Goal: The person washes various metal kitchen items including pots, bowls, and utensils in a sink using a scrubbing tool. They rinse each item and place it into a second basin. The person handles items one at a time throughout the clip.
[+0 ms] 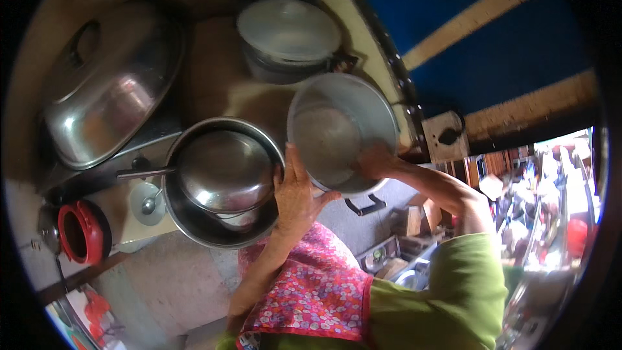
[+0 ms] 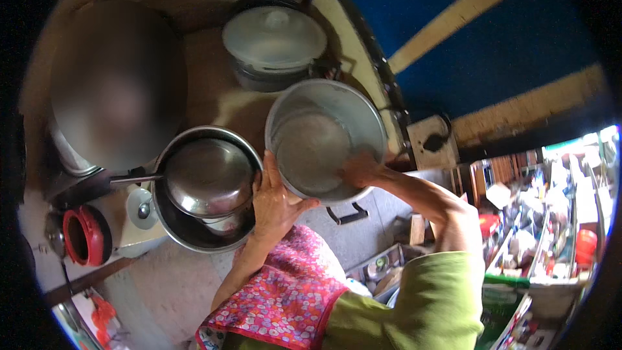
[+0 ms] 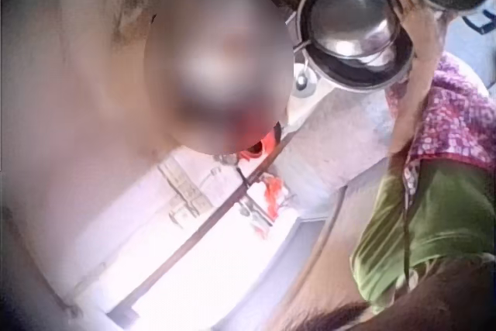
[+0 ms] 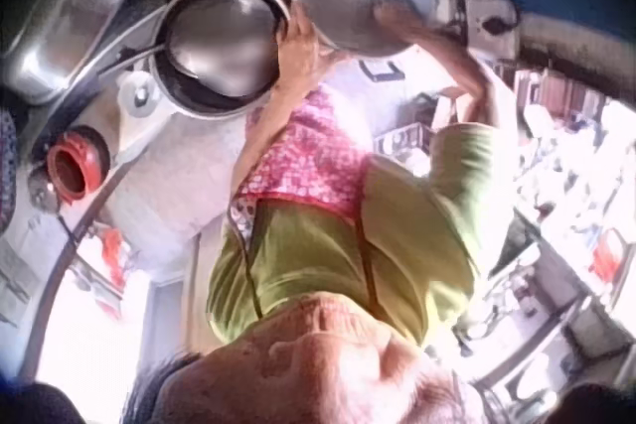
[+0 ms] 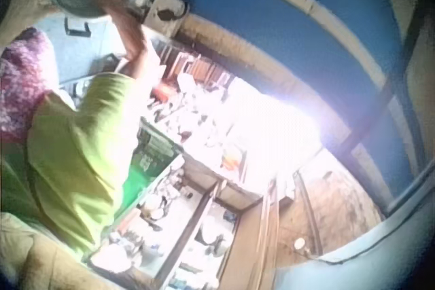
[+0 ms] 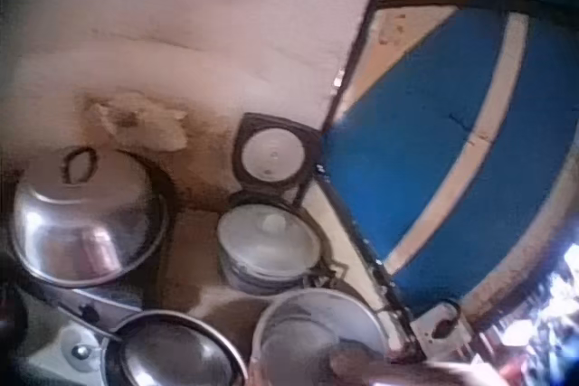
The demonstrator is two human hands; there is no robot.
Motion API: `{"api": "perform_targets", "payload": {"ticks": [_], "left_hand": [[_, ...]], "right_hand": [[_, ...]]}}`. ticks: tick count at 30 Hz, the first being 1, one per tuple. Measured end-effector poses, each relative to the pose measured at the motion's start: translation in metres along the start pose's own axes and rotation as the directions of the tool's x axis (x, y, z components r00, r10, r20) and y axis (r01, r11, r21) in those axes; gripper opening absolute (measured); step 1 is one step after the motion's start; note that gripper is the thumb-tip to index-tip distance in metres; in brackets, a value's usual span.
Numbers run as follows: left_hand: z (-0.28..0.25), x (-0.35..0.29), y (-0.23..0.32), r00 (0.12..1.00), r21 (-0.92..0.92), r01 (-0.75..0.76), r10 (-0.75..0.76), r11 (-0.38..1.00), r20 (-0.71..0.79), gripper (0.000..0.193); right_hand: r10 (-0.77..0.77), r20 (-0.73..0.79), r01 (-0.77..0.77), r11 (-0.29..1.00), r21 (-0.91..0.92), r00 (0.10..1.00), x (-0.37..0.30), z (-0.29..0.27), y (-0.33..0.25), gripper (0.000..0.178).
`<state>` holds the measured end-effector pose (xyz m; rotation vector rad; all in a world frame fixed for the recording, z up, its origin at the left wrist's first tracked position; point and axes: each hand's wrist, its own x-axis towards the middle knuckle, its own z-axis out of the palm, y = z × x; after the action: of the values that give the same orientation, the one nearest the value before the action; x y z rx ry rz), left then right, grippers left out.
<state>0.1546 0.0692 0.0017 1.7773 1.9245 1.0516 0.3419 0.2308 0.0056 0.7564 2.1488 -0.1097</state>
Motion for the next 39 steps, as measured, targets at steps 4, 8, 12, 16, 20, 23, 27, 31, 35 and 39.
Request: {"api": "perform_targets", "payload": {"ticks": [4,8,12,16,20,23,27,31,35,39], "left_hand": [[-0.001,-0.005,-0.003,0.997,0.069,-0.072,0.073,0.995,-0.019,0.113],[-0.001,-0.007,-0.003,0.997,-0.078,0.040,-0.044,0.996,-0.060,0.123],[-0.007,-0.006,-0.001,0.998,-0.121,0.064,-0.066,0.991,-0.008,0.125],[-0.007,-0.005,0.000,0.994,-0.161,0.108,-0.104,0.981,0.029,0.128],[-0.010,-0.007,0.003,0.994,-0.159,0.113,-0.112,0.981,0.016,0.130],[-0.016,-0.006,0.003,0.994,-0.160,0.105,-0.104,0.981,0.012,0.126],[-0.013,-0.006,-0.001,0.994,-0.148,0.095,-0.101,0.984,-0.039,0.127],[0.001,-0.005,-0.002,0.995,-0.012,0.082,-0.082,0.997,-0.059,0.125],[-0.008,0.000,-0.001,0.990,-0.123,0.139,-0.140,0.983,0.001,0.126],[-0.009,0.001,-0.005,0.992,-0.137,0.125,-0.123,0.983,0.022,0.126]], "right_hand": [[-0.128,-0.919,0.019,0.991,-0.130,0.372,0.142,0.065,0.013,0.055],[-0.370,-0.839,0.221,0.927,-0.304,0.399,0.165,0.047,0.005,0.055],[-0.193,-0.834,0.181,0.977,-0.113,0.517,0.159,0.038,0.014,0.056],[0.619,-0.538,0.165,0.556,0.815,0.573,0.172,0.049,-0.024,0.056],[0.447,0.148,0.287,-0.760,0.583,0.882,0.200,-0.023,-0.025,0.056],[0.403,0.088,0.262,-0.729,0.633,0.911,0.156,-0.052,-0.046,0.057],[0.289,0.024,0.131,-0.505,0.853,0.957,0.064,-0.032,-0.086,0.057],[-0.214,0.135,0.062,0.719,0.692,0.967,0.005,0.047,-0.009,0.058],[-0.119,0.168,0.174,0.914,-0.365,0.979,-0.003,0.000,0.025,0.041],[-0.408,0.194,0.175,0.707,0.685,0.892,0.027,0.032,0.003,0.054]]}}
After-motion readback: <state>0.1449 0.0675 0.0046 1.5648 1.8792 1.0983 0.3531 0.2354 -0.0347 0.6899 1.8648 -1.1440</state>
